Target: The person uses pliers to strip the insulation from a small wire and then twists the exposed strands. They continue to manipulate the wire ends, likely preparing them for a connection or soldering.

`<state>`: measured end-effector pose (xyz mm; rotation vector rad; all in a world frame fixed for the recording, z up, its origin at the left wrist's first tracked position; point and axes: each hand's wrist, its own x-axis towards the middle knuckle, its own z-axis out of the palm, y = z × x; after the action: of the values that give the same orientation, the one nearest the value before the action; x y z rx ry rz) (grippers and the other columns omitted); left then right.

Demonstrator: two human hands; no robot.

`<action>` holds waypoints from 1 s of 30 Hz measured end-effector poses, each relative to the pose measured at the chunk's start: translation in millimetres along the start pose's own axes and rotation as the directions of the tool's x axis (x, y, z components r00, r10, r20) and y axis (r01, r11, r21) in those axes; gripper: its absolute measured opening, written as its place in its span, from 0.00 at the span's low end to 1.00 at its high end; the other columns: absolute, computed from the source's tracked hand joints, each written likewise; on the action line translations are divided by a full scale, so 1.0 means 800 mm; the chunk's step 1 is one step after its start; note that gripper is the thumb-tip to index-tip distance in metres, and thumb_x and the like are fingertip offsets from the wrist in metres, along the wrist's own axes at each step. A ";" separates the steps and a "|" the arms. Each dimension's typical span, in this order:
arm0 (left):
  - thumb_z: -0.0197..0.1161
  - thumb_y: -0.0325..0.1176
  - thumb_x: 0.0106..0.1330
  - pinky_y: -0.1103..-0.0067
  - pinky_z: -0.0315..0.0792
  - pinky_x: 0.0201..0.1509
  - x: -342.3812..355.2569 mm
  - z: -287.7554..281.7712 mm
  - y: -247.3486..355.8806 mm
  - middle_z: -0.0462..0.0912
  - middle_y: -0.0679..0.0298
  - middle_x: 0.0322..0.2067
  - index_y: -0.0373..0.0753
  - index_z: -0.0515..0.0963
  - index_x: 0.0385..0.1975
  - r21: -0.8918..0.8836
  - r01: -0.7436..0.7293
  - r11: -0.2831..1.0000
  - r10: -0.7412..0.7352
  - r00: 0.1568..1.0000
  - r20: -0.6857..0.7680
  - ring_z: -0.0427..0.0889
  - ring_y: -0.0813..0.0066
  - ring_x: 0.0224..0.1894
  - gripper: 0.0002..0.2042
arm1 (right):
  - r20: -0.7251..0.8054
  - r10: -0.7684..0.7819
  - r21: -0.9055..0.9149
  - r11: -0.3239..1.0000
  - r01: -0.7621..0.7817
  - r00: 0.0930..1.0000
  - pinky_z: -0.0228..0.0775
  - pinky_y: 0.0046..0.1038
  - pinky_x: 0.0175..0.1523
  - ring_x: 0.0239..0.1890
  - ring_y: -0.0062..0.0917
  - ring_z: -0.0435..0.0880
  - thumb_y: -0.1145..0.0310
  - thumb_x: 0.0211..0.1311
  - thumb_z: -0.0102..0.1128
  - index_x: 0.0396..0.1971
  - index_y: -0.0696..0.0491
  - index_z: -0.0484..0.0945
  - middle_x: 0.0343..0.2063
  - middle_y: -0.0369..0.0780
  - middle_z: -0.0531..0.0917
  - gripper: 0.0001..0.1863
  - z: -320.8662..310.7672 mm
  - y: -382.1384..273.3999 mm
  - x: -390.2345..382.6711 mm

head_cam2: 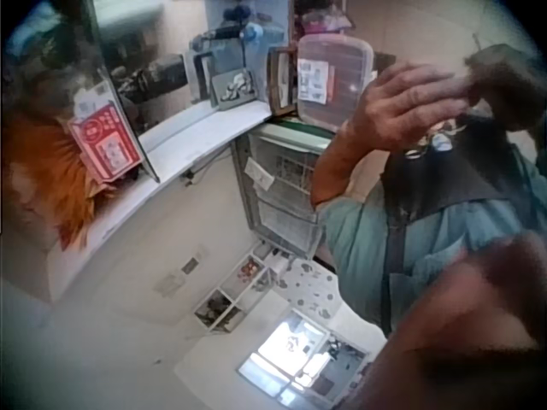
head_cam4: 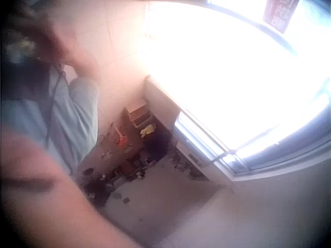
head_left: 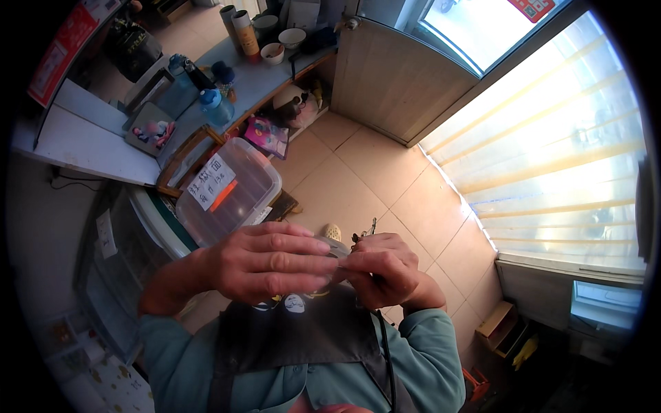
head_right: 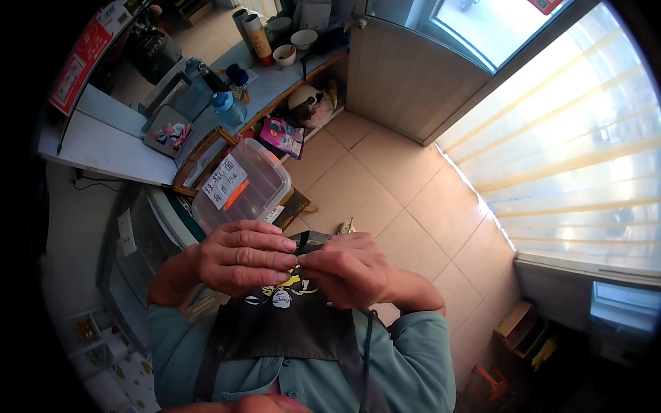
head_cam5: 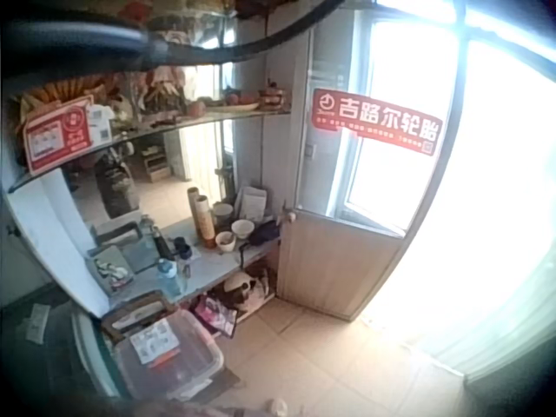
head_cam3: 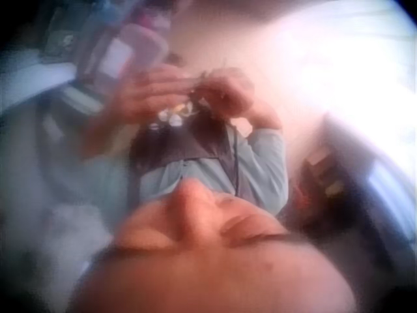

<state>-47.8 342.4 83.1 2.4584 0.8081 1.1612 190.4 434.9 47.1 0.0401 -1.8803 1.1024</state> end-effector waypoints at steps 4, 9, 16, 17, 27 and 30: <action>0.70 0.20 0.62 0.62 0.79 0.64 0.001 0.000 0.000 0.88 0.57 0.51 0.39 0.83 0.46 -0.072 0.031 0.997 -0.032 0.999 -0.019 0.87 0.60 0.57 0.13 | 0.082 -0.047 -0.056 0.997 0.052 0.996 0.70 0.27 0.23 0.17 0.27 0.82 0.90 0.58 0.55 0.43 0.64 0.76 0.20 0.40 0.84 0.14 -0.006 0.000 0.005; 0.70 0.19 0.61 0.61 0.81 0.61 0.001 -0.002 -0.006 0.88 0.56 0.50 0.37 0.83 0.45 -0.179 0.061 0.982 -0.066 0.998 -0.023 0.87 0.58 0.55 0.13 | 0.091 -0.038 -0.058 0.997 0.043 0.995 0.70 0.27 0.22 0.17 0.27 0.81 0.91 0.57 0.55 0.42 0.64 0.77 0.20 0.40 0.84 0.13 -0.006 -0.001 0.008; 0.69 0.19 0.61 0.60 0.81 0.60 -0.002 -0.004 -0.015 0.88 0.55 0.51 0.36 0.83 0.46 -0.285 0.112 0.952 -0.118 0.993 -0.001 0.87 0.55 0.55 0.13 | 0.094 -0.038 -0.049 0.998 0.043 0.995 0.69 0.28 0.22 0.17 0.27 0.80 0.91 0.56 0.59 0.42 0.63 0.76 0.20 0.40 0.84 0.14 -0.007 0.002 0.011; 0.69 0.18 0.61 0.60 0.81 0.60 -0.005 0.002 -0.019 0.88 0.55 0.51 0.36 0.83 0.46 -0.267 0.124 0.956 -0.116 0.992 0.047 0.87 0.55 0.55 0.13 | 0.102 -0.036 -0.040 0.998 0.040 0.994 0.69 0.28 0.22 0.16 0.27 0.80 0.91 0.56 0.59 0.42 0.63 0.76 0.20 0.40 0.84 0.14 -0.009 0.001 0.011; 0.67 0.21 0.62 0.60 0.82 0.58 -0.008 -0.007 -0.023 0.87 0.53 0.52 0.38 0.80 0.44 -0.055 0.110 0.992 -0.115 0.988 -0.104 0.86 0.50 0.57 0.12 | 0.028 0.178 0.007 0.984 -0.178 0.984 0.75 0.25 0.26 0.20 0.26 0.85 0.85 0.66 0.57 0.42 0.63 0.76 0.21 0.42 0.85 0.07 -0.010 -0.002 0.004; 0.68 0.23 0.62 0.61 0.83 0.57 -0.002 -0.007 -0.011 0.87 0.57 0.51 0.40 0.79 0.43 0.076 0.051 0.996 -0.043 0.993 -0.110 0.86 0.53 0.56 0.11 | 0.065 0.291 0.156 0.942 -0.297 0.955 0.76 0.23 0.28 0.23 0.23 0.86 0.84 0.71 0.54 0.43 0.64 0.76 0.21 0.42 0.85 0.05 -0.012 -0.004 0.008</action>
<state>-56.5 348.5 81.2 2.4416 0.9546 1.2781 194.5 442.2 55.7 -0.1302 -1.8678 1.4695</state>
